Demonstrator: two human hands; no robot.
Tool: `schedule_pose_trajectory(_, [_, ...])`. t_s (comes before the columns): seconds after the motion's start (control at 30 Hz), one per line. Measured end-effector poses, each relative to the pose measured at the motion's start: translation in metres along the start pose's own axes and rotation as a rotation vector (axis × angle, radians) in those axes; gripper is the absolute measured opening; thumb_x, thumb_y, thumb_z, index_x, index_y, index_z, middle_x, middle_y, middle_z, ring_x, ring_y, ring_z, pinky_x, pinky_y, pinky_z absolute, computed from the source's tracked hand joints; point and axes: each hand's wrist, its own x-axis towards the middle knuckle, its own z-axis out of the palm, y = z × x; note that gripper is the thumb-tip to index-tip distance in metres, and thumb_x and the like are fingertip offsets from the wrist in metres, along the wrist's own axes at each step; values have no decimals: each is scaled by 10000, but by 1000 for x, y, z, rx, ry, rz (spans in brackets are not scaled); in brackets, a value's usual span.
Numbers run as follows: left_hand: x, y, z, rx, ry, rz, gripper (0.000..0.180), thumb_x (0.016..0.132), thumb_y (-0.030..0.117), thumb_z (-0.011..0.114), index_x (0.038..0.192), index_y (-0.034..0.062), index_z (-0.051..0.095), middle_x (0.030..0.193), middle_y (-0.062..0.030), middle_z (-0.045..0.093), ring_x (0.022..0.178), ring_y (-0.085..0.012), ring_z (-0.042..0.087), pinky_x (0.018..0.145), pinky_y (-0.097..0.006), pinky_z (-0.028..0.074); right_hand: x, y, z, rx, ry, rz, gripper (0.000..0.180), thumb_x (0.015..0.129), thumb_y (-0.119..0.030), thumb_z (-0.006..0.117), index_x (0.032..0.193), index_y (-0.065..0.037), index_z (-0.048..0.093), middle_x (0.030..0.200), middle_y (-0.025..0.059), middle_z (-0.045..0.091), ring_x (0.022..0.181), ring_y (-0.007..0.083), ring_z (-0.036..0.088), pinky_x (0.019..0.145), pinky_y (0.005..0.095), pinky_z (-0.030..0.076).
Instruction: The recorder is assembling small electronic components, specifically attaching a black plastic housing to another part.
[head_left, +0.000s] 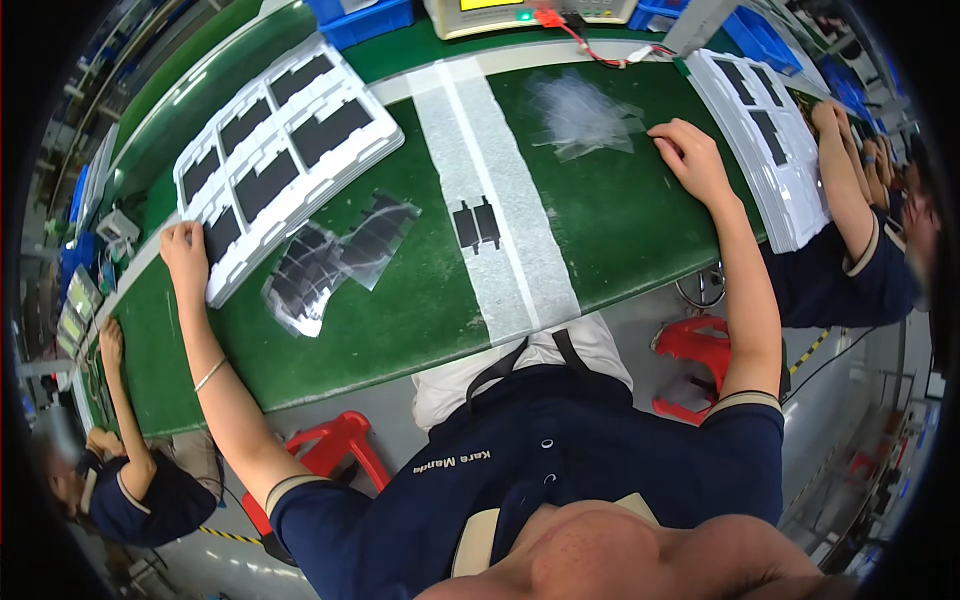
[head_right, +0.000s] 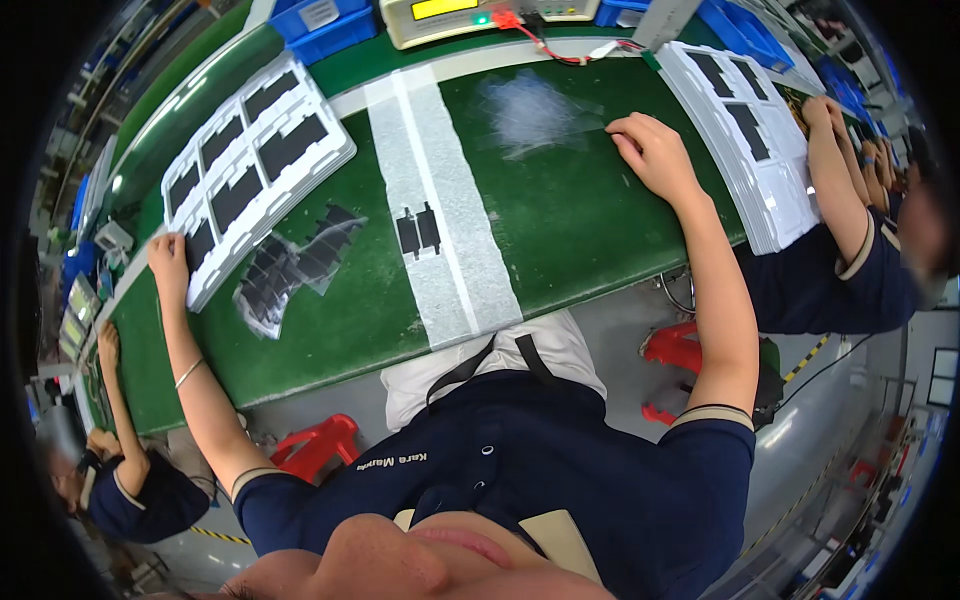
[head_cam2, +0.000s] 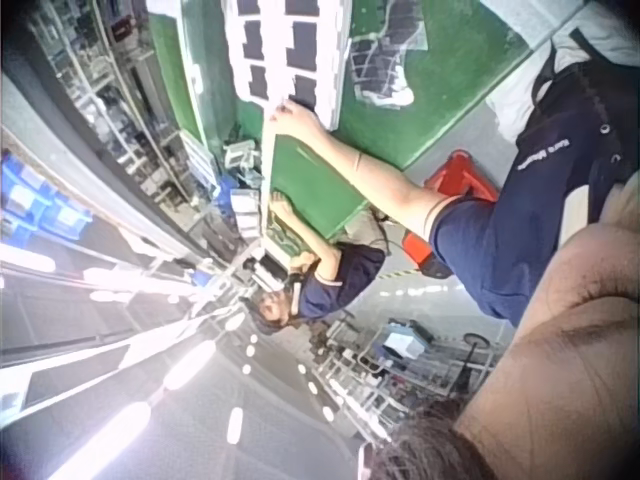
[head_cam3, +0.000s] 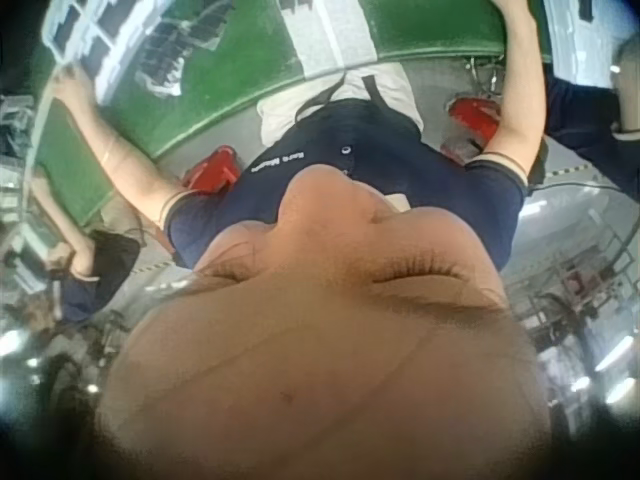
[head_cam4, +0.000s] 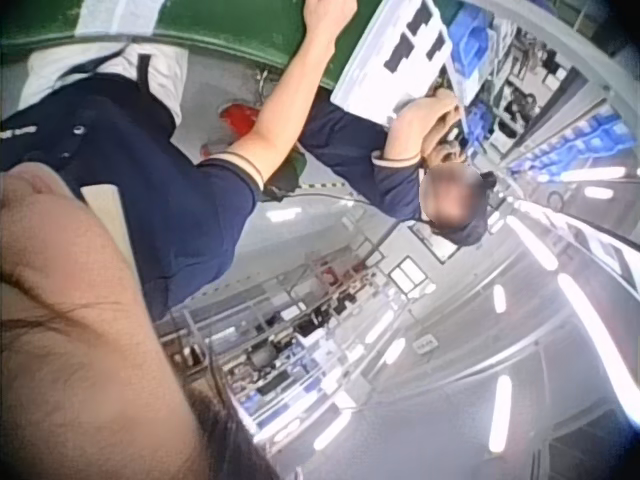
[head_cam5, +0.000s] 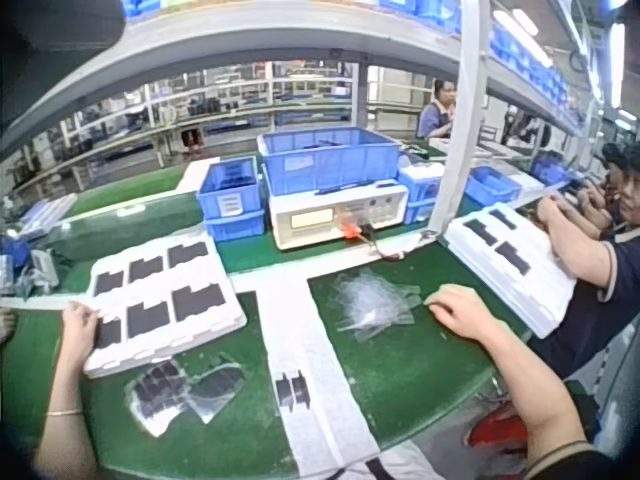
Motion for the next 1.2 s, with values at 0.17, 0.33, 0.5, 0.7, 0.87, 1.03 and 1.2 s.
schedule_pose_trajectory(0.17, [0,8,-10,-227,-13,-182,217,908,180,498,957,-26,544,809,-146,583,763,-254,547,731,-344,423,-2,2,1,0,24,-12,82,797,-85,589,871,-51,605,791,85,584,732,262,579,647,351,471])
schedule_pose_trajectory(0.33, [-2,-4,-42,-813,36,-388,187,887,67,563,1064,12,538,819,-4,560,764,-65,503,697,-197,391,-4,5,-4,-10,40,-59,73,791,-103,588,835,-53,617,794,90,600,765,269,596,670,354,479])
schedule_pose_trajectory(0.5, [21,46,-61,-970,387,-253,173,882,66,576,1037,3,533,869,-27,583,788,-81,541,720,-193,430,21,-40,-9,274,25,-110,90,812,-105,585,855,-37,626,809,84,616,730,235,611,642,320,484])
schedule_pose_trajectory(0.7, [36,251,-45,-1201,-71,14,149,830,20,623,962,25,554,809,-10,557,731,-70,539,674,-184,423,92,-141,10,525,115,-344,351,790,-204,641,1103,-65,563,911,82,605,828,222,585,758,337,465])
schedule_pose_trajectory(0.87, [43,323,-26,-1357,-226,69,152,816,26,635,931,16,536,798,-17,558,730,-76,526,651,-200,407,113,-152,36,495,-117,-231,252,745,-261,693,830,-32,630,769,116,636,746,256,626,687,341,483])
schedule_pose_trajectory(1.03, [29,330,-36,-1505,-392,-42,153,860,71,591,983,-10,550,812,-41,575,703,-82,537,629,-209,431,106,-146,44,880,-240,-74,168,739,-155,694,761,-8,616,693,92,633,658,172,619,613,294,472])
schedule_pose_trajectory(1.2, [21,326,-33,-1241,-887,-10,253,946,166,459,942,-45,599,675,-61,619,546,-101,553,514,-230,446,89,-138,60,1006,-198,-15,171,744,-155,699,766,-9,613,707,68,624,651,143,587,613,286,465])
